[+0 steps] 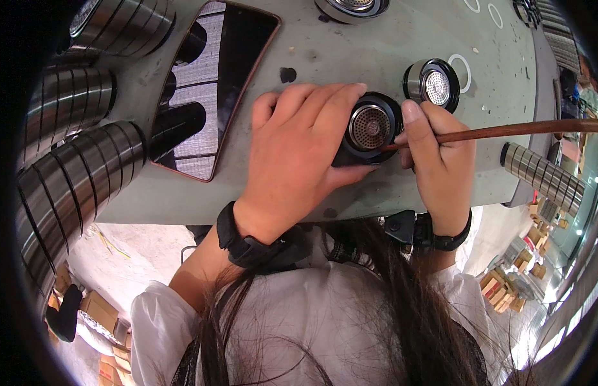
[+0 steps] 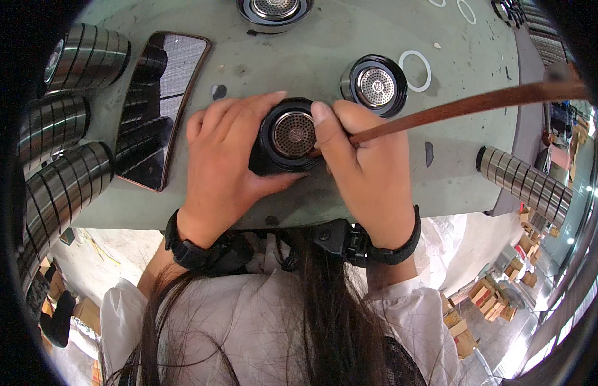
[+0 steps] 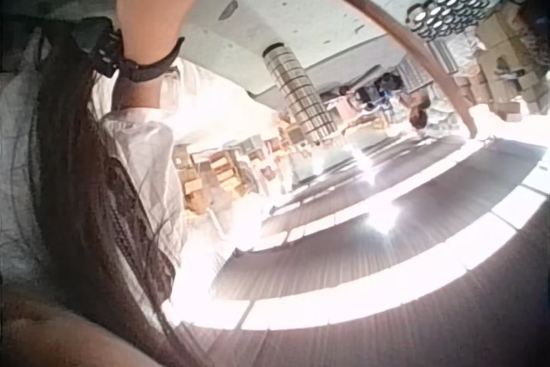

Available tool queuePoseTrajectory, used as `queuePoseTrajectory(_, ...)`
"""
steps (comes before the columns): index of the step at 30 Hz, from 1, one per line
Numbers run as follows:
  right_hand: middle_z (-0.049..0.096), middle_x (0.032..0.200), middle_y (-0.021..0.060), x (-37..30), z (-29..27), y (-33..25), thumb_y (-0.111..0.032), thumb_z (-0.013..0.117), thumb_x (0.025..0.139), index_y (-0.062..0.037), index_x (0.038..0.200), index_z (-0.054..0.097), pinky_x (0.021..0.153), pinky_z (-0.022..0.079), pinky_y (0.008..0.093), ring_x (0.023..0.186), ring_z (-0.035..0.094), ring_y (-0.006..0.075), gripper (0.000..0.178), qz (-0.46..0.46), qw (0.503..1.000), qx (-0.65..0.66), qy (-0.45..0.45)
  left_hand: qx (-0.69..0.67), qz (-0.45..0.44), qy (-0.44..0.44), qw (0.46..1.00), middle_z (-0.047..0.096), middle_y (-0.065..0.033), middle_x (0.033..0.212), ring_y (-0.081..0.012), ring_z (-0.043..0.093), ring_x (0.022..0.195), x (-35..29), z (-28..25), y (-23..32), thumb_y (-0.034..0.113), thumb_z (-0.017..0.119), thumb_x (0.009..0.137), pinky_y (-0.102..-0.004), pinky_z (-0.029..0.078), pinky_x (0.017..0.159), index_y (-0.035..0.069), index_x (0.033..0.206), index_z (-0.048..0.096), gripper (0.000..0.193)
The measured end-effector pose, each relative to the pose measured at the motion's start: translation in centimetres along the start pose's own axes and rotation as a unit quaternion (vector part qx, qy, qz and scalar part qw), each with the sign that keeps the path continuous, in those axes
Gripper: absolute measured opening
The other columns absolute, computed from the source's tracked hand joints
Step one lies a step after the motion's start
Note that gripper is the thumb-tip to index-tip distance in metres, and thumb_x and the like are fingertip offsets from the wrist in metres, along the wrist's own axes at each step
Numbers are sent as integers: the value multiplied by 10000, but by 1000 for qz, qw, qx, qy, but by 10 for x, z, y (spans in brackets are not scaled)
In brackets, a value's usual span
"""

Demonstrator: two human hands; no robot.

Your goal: The recorder is seen assembling metal parts and stacking them into columns.

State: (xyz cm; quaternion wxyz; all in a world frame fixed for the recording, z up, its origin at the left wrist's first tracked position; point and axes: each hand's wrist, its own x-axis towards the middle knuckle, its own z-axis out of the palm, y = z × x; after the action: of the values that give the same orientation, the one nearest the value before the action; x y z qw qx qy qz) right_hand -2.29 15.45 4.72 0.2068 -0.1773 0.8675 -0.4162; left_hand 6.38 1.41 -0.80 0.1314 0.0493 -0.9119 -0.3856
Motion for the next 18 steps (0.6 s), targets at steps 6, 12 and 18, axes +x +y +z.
queuePoseTrajectory(6, 467, 527, 50, -7, 8, 2, -221, 557, 928, 7, 663, 495, 455, 339, 275, 479, 438, 103, 356, -7, 1000, 24, 15, -5, 5, 9, 1000, 598, -35, 1107, -244, 514, 1046, 0, 3, -1, 241, 822, 504, -386, 324, 889, 125, 1212, 532, 774)
queuePoseTrajectory(12, 506, 544, 34, -12, 3, 0, -228, 556, 931, -4, 652, 499, 464, 359, 252, 487, 464, 86, 362, 31, 996, 64, 58, 7, 15, 9, 1000, 595, -40, 1095, -211, 516, 1034, 0, 0, 1, 241, 816, 536, -377, 333, 871, 80, 1181, 529, 724)
queuePoseTrajectory(18, 506, 534, 35, -10, 1, 3, -227, 563, 927, -3, 655, 501, 459, 357, 249, 482, 470, 85, 358, 26, 998, 45, 46, 5, 18, 13, 1000, 594, -42, 1102, -212, 515, 1034, -1, -1, 1, 243, 814, 543, -380, 334, 876, 78, 1183, 528, 721)
